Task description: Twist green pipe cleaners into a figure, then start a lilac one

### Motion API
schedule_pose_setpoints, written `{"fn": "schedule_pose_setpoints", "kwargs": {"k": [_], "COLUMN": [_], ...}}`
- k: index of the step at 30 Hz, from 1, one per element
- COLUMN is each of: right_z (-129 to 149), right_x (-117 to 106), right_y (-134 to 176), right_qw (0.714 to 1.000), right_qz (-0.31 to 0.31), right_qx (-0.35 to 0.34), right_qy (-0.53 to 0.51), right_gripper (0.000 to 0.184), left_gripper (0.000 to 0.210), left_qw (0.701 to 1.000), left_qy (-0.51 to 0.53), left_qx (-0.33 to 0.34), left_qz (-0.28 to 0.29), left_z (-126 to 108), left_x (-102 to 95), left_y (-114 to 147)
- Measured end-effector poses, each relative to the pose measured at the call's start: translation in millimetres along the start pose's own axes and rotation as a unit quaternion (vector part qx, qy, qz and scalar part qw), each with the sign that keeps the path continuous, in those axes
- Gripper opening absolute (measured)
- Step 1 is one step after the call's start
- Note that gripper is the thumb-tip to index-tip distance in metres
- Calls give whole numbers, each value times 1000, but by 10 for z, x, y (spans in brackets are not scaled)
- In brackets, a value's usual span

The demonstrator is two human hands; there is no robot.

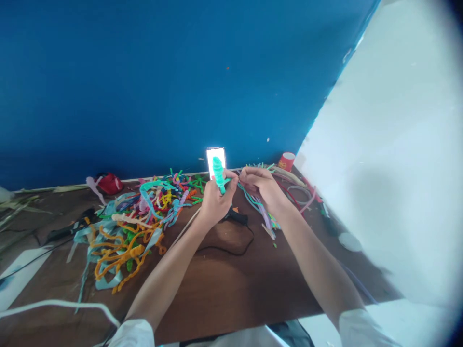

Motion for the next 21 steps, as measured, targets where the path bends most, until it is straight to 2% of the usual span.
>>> {"fn": "schedule_pose_setpoints", "kwargs": {"k": [3, 5, 8, 10, 13, 15, 18, 21], "right_z": [-93, -97, -16, 89, 239, 283, 279, 254], "right_x": [107, 112, 33, -17, -28, -13, -15, -18], "right_y": [10, 12, 8, 31, 97, 132, 155, 158], "right_qw": [979, 977, 999, 990, 924, 875, 816, 776], "right_qz": [90, 90, 8, -59, -119, -121, -114, -113], "right_qx": [94, 95, 12, -72, -195, -251, -282, -282], "right_qy": [-160, -167, -39, 107, 305, 396, 492, 553], "right_gripper": [22, 24, 25, 23, 14, 16, 21, 22], "left_gripper": [12, 11, 12, 14, 17, 19, 23, 26], "left_qw": [995, 992, 998, 998, 981, 958, 927, 929], "left_qy": [-68, -86, -49, 9, 131, 216, 297, 289], "left_qx": [76, 88, 28, -37, -130, -178, -227, -228], "left_qz": [7, -1, -32, -42, -53, -56, -38, -25], "left_z": [-86, -95, -29, 40, 121, 144, 146, 150], "left_x": [13, 3, -41, -57, -52, -32, 14, 17], "left_y": [29, 34, 7, -15, -32, -37, -40, -45]}}
Point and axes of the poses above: each hand's wrist, its own y-axis away from the middle knuckle, its own x-axis out of the palm, z = x × y, the point moved 5 cm from there along -y, towards the middle knuckle, and after that the axes turned 13 degrees about y, right-handed, at the moved point
